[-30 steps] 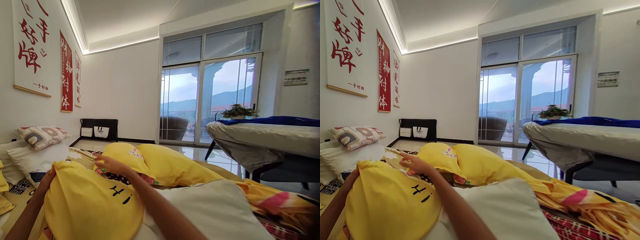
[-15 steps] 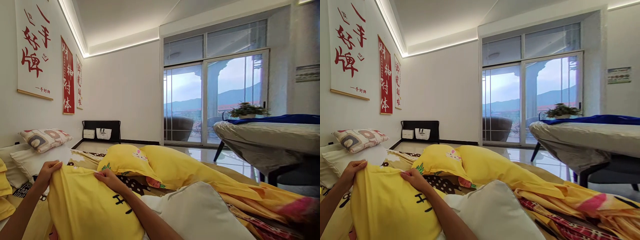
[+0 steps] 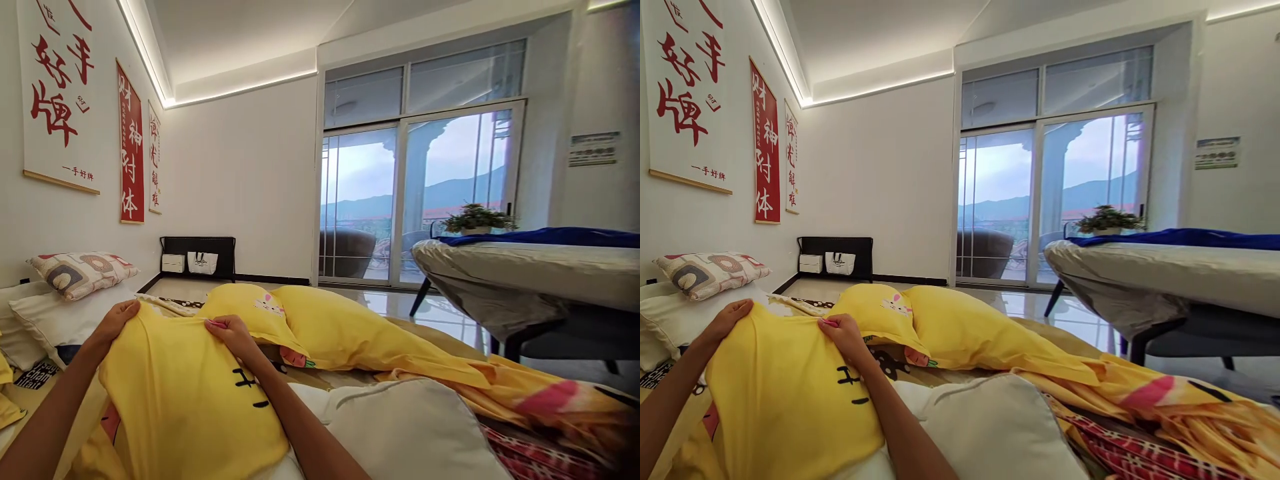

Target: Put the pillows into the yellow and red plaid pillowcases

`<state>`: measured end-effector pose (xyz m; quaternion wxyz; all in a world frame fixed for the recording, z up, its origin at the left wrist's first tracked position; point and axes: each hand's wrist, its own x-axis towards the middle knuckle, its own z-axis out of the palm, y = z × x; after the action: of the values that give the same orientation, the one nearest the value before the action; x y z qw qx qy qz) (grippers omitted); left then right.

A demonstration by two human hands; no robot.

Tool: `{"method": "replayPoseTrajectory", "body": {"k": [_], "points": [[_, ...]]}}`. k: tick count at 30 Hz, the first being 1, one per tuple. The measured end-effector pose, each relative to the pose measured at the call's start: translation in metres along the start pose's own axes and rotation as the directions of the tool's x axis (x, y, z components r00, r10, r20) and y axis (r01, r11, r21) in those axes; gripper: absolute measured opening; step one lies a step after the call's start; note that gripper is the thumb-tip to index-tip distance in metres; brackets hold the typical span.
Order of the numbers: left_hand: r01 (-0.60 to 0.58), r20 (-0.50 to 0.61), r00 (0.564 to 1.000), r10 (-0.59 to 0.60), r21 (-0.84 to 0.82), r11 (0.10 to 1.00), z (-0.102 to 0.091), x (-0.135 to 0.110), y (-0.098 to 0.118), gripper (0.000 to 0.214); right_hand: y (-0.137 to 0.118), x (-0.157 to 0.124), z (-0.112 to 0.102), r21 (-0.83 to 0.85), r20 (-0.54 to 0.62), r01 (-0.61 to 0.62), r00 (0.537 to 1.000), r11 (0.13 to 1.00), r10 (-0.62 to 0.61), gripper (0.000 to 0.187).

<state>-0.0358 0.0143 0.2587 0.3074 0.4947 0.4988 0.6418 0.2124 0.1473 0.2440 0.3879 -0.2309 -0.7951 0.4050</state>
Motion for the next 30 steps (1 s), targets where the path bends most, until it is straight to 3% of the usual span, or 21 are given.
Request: {"method": "replayPoseTrajectory", "body": {"k": [2,5,6,9,11,13,16,19,22,24,26,30], "points": [[0.063,0.031,0.997,-0.065,0.043,0.997,-0.01,-0.003,0.01,0.043,0.006,0.004,0.001,-0.039,-0.071,0.035,0.997,0.999,-0.037,0.045],[-0.097,-0.215,0.973,0.089,-0.028,0.995,-0.029,-0.015,0.011,0.05,0.013,0.006,0.004,0.036,-0.107,0.048,0.993,0.998,-0.044,0.042],[-0.156,-0.251,0.959,0.131,-0.083,0.984,-0.034,-0.023,0.006,0.056,0.014,0.007,0.005,0.072,-0.12,0.042,0.992,0.997,-0.033,0.041],[-0.158,-0.13,0.982,0.137,-0.176,0.972,-0.037,-0.054,-0.018,0.074,0.014,0.008,0.007,0.11,-0.165,0.038,0.986,0.993,-0.019,0.036],[-0.092,-0.027,0.996,0.089,-0.144,0.985,-0.026,-0.073,-0.032,0.081,0.012,0.008,0.009,0.091,-0.196,0.049,0.98,0.995,-0.03,0.032],[-0.034,0.008,0.999,0.035,-0.102,0.994,-0.007,-0.08,-0.038,0.077,0.009,0.009,0.011,0.057,-0.222,0.056,0.974,0.997,-0.042,0.028],[-0.057,-0.095,0.994,0.054,-0.03,0.998,0.025,-0.068,-0.031,0.054,0.006,0.008,0.013,-0.017,-0.218,0.053,0.974,0.998,-0.055,0.023],[-0.175,-0.236,0.954,0.187,0.072,0.982,0.043,-0.046,-0.019,0.04,0.005,0.004,0.008,-0.13,-0.119,0.032,0.992,0.991,-0.047,0.023],[-0.207,-0.297,0.93,0.215,0.058,0.977,0.04,-0.035,-0.013,0.042,0.006,-0.002,-0.006,-0.236,0.141,-0.018,0.989,0.972,0.052,0.025],[-0.164,-0.284,0.946,0.154,-0.013,0.986,0.031,-0.036,-0.012,0.044,0.006,-0.007,-0.019,-0.285,0.322,-0.046,0.936,0.957,0.141,0.024],[-0.081,-0.248,0.967,0.06,-0.079,0.994,0.023,-0.04,-0.011,0.046,0.003,-0.01,-0.03,-0.318,0.419,-0.041,0.89,0.947,0.179,0.026],[0.114,-0.182,0.972,-0.15,-0.197,0.974,0.009,-0.045,-0.009,0.049,-0.009,-0.015,-0.042,-0.327,0.414,0.054,0.906,0.944,0.091,0.042]]}}
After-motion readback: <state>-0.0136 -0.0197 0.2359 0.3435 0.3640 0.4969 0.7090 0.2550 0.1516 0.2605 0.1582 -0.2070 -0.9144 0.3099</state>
